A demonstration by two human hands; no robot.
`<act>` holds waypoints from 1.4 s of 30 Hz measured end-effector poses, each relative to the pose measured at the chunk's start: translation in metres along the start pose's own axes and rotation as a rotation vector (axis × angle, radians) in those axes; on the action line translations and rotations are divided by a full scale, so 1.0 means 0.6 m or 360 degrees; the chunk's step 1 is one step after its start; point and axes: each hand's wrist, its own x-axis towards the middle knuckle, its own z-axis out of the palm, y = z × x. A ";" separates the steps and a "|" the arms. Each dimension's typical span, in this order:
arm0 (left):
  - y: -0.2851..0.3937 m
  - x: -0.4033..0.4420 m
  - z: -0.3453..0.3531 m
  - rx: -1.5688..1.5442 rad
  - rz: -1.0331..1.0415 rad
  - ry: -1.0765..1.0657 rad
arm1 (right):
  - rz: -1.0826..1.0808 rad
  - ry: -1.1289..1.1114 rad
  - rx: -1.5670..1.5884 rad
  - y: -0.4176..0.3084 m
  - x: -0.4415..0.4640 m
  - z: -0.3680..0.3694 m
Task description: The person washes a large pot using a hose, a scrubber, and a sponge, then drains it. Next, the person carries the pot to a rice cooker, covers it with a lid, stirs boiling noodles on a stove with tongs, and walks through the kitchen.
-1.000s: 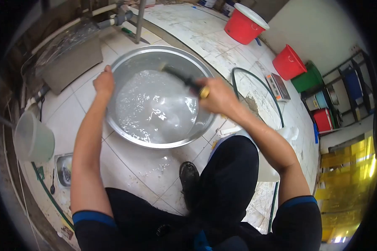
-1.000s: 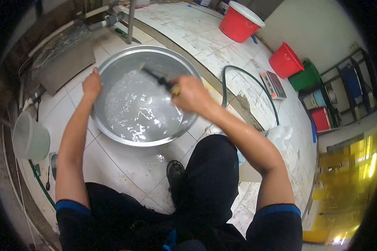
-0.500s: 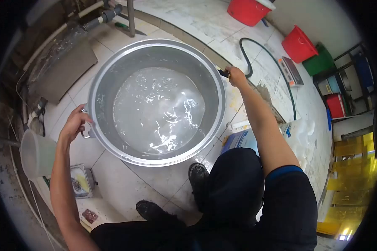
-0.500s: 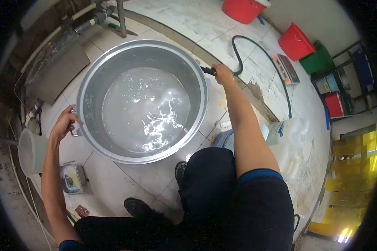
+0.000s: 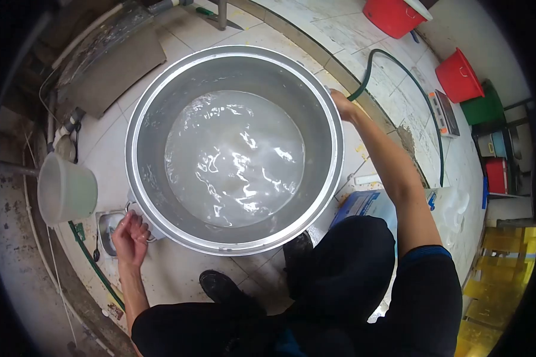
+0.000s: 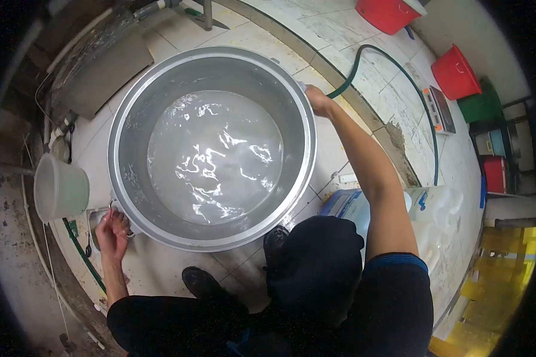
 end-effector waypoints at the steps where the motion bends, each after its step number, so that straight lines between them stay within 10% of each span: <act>1: -0.015 -0.012 -0.002 -0.0165 0.0026 -0.0121 | 0.0208 0.0182 0.0274 -0.017 -0.010 0.013; 6: -0.054 -0.080 0.027 -0.0174 0.0162 -0.0077 | 0.0376 0.0215 0.0844 -0.063 -0.146 0.089; 10: -0.079 -0.098 0.052 0.0462 0.0347 0.0220 | 0.0446 0.0177 -0.0501 -0.121 -0.269 0.138; 17: -0.089 -0.127 0.066 0.1224 0.0398 0.0710 | 0.0369 0.0449 -0.0797 -0.145 -0.300 0.158; 26: 0.063 -0.131 0.146 0.0724 0.0226 0.0248 | 0.0151 0.0637 0.0086 -0.240 -0.334 0.102; 42: 0.137 -0.004 0.081 -0.0086 0.0316 0.0050 | 0.0207 0.0385 -0.0395 -0.447 -0.116 0.106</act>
